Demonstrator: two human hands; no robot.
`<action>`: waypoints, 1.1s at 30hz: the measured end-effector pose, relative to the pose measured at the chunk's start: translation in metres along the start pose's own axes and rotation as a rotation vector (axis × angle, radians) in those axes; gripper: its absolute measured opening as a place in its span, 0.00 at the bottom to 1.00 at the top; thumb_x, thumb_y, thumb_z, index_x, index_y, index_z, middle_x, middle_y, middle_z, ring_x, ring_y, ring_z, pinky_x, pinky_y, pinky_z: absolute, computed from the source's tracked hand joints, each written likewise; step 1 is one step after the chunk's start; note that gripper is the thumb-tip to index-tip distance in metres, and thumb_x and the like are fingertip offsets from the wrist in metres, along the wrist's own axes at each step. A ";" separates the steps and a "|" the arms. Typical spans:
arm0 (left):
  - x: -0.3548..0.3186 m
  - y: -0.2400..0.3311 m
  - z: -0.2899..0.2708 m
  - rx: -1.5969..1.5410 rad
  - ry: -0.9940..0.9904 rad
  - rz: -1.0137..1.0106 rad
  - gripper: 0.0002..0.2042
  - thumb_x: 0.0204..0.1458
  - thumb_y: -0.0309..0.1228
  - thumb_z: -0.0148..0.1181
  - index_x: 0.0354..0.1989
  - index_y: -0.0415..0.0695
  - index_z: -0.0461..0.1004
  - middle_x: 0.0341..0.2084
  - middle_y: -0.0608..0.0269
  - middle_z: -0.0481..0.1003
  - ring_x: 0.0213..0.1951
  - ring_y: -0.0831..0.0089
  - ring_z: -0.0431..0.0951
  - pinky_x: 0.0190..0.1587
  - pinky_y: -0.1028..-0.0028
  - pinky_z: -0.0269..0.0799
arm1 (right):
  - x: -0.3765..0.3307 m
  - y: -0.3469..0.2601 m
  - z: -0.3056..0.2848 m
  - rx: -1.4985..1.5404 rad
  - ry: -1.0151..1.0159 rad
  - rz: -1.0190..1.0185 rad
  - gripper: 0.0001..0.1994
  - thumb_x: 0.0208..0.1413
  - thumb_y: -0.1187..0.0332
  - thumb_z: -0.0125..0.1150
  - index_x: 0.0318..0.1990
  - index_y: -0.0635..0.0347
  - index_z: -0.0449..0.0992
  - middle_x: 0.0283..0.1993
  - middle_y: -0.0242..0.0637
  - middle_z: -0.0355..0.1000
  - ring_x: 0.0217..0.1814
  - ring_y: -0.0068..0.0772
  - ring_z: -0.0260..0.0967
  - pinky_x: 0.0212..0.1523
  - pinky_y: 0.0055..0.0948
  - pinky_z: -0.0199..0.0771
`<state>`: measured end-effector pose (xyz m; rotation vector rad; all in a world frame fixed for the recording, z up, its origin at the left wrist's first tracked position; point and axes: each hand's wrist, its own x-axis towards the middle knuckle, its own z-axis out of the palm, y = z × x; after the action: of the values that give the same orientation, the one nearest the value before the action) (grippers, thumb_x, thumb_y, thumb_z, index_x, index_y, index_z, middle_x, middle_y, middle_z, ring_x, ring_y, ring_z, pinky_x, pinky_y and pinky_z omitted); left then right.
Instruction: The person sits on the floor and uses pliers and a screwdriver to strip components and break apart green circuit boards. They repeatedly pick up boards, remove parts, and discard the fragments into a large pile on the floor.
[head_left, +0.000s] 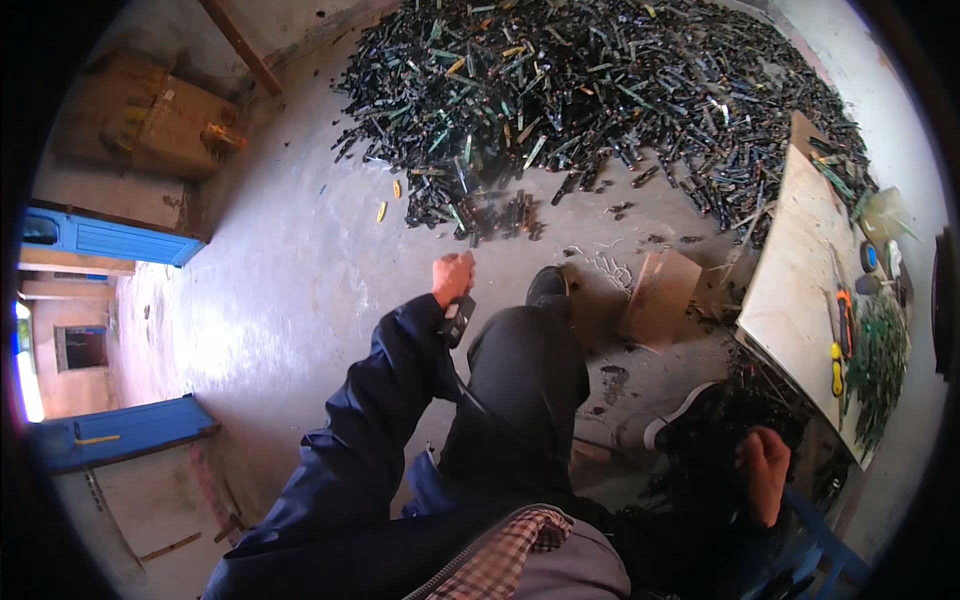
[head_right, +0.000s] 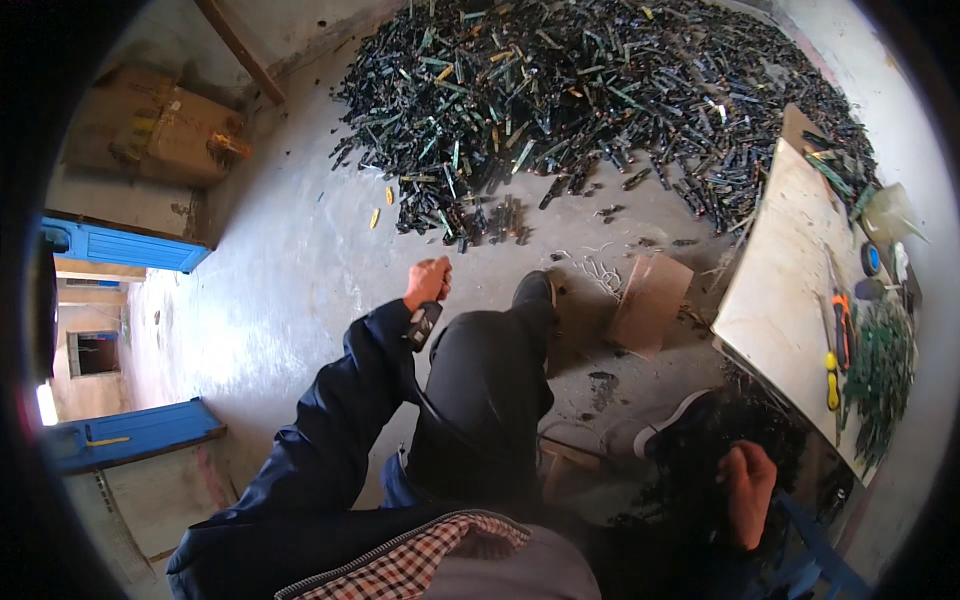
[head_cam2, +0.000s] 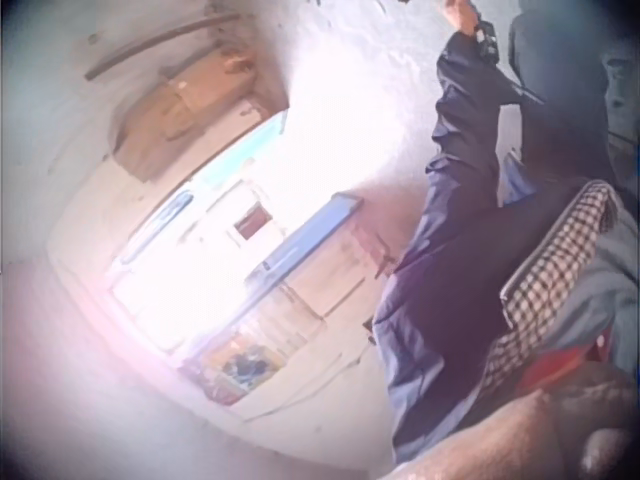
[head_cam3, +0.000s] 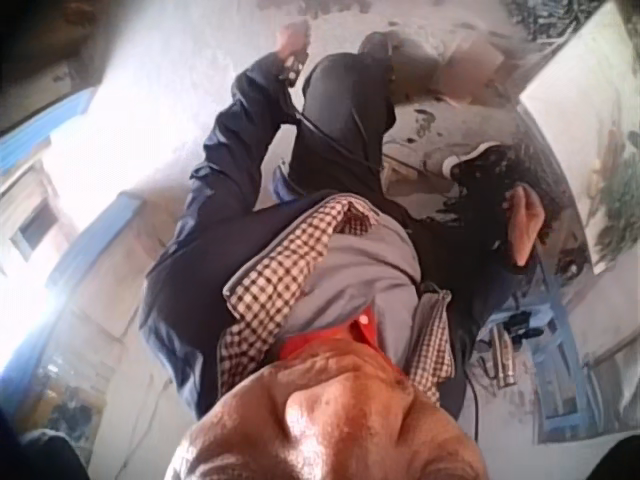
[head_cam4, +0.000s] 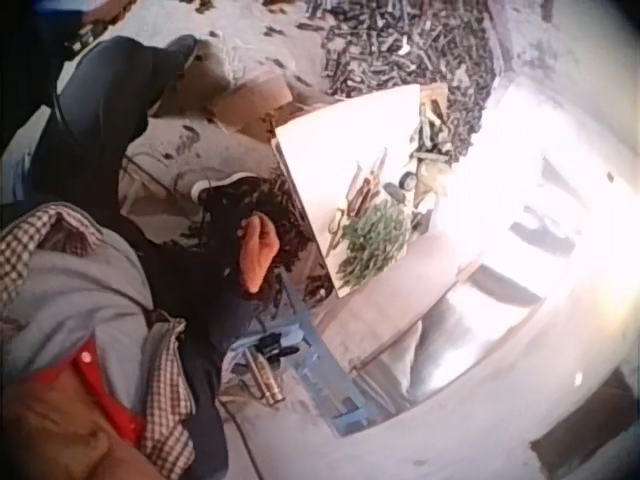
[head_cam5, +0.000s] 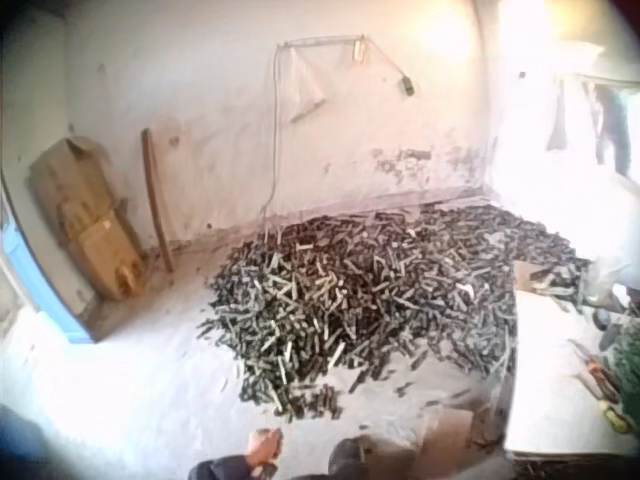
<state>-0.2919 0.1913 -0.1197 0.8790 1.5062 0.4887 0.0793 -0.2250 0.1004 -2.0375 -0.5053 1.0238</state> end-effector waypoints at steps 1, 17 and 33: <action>0.008 -0.017 -0.001 -0.012 0.008 -0.057 0.12 0.51 0.37 0.55 0.23 0.42 0.70 0.13 0.66 0.67 0.10 0.75 0.65 0.11 0.74 0.58 | 0.003 -0.001 0.008 -0.041 -0.029 0.034 0.12 0.58 0.66 0.53 0.40 0.68 0.72 0.26 0.33 0.69 0.25 0.21 0.64 0.27 0.21 0.63; 0.112 -0.031 0.110 0.868 0.157 0.198 0.18 0.49 0.42 0.49 0.31 0.37 0.76 0.30 0.38 0.75 0.38 0.43 0.75 0.44 0.54 0.70 | 0.060 0.001 0.083 -0.209 -0.288 0.444 0.11 0.55 0.70 0.56 0.41 0.70 0.73 0.28 0.33 0.70 0.29 0.20 0.65 0.31 0.23 0.66; 0.159 -0.051 0.123 0.911 0.151 0.074 0.25 0.51 0.52 0.48 0.33 0.39 0.76 0.31 0.44 0.77 0.39 0.47 0.76 0.43 0.55 0.70 | 0.092 0.012 0.084 -0.399 -0.400 0.456 0.13 0.60 0.65 0.51 0.45 0.65 0.74 0.24 0.32 0.68 0.25 0.21 0.63 0.27 0.23 0.64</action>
<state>-0.1761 0.2569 -0.2790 1.6243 1.8577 -0.1251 0.0669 -0.1346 0.0149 -2.3685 -0.4852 1.7409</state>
